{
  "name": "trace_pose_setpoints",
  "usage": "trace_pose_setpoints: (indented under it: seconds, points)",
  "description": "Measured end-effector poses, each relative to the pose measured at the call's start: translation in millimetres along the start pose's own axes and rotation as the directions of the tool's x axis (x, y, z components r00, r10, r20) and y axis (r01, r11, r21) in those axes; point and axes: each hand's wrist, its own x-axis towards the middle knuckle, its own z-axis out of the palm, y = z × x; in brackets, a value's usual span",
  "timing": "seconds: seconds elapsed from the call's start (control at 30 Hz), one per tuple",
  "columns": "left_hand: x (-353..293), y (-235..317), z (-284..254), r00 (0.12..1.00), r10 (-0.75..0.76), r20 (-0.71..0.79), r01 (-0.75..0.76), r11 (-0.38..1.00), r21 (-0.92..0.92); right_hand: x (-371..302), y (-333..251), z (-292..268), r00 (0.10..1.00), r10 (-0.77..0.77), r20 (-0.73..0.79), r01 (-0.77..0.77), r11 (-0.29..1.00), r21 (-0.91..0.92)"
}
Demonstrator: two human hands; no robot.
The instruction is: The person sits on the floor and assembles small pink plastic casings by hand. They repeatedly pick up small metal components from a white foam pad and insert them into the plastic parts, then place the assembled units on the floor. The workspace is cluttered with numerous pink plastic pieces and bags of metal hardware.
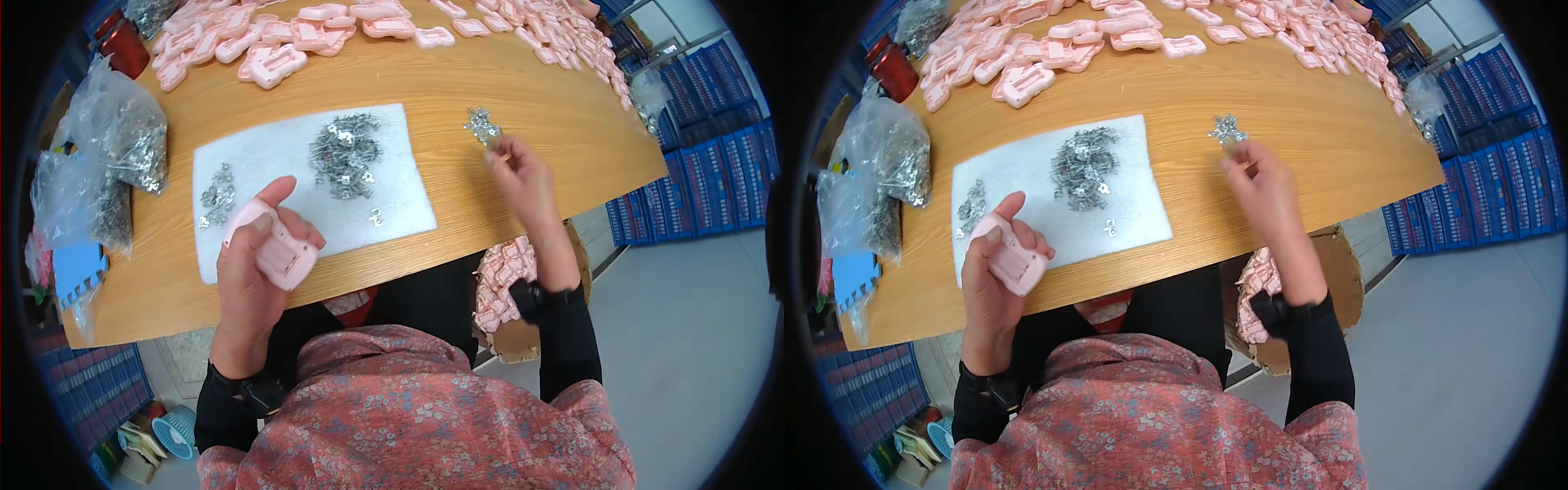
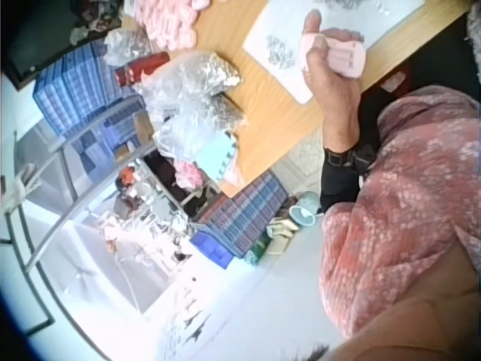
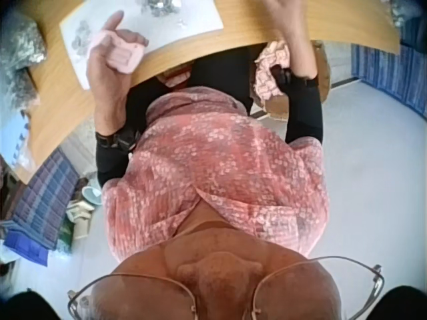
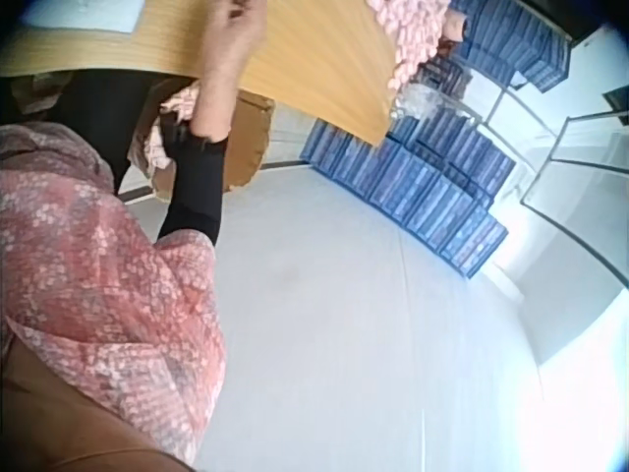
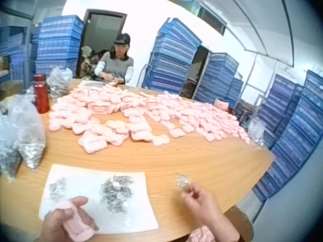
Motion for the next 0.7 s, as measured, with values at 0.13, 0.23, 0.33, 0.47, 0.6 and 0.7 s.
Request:
trace_pose_setpoints:
  seconds: [0.13,0.23,0.33,0.47,0.6,0.7]
  points:
    - [2,-10,-2,0.999,-0.038,-0.030,0.039,0.998,0.045,55,49,-3,0.929,-0.306,-0.207,0.258,0.939,-0.227]
    - [1,-10,-1,0.998,-0.050,-0.043,0.055,0.991,0.124,63,41,8,0.968,-0.242,-0.061,0.231,0.961,-0.151]
    - [0,-11,-2,0.998,-0.052,-0.033,0.056,0.988,0.146,55,23,17,0.917,-0.387,0.097,0.399,0.892,-0.212]
    - [1,-12,-4,0.998,-0.065,-0.022,0.068,0.988,0.136,48,8,16,0.916,-0.400,0.039,0.402,0.915,-0.031]
    - [2,-10,-1,0.996,-0.094,-0.004,0.094,0.985,0.146,62,30,2,0.980,-0.181,-0.081,0.188,0.979,0.081]
    - [4,-9,1,0.993,-0.119,-0.007,0.119,0.986,0.121,55,24,3,0.971,-0.238,0.011,0.237,0.969,0.063]
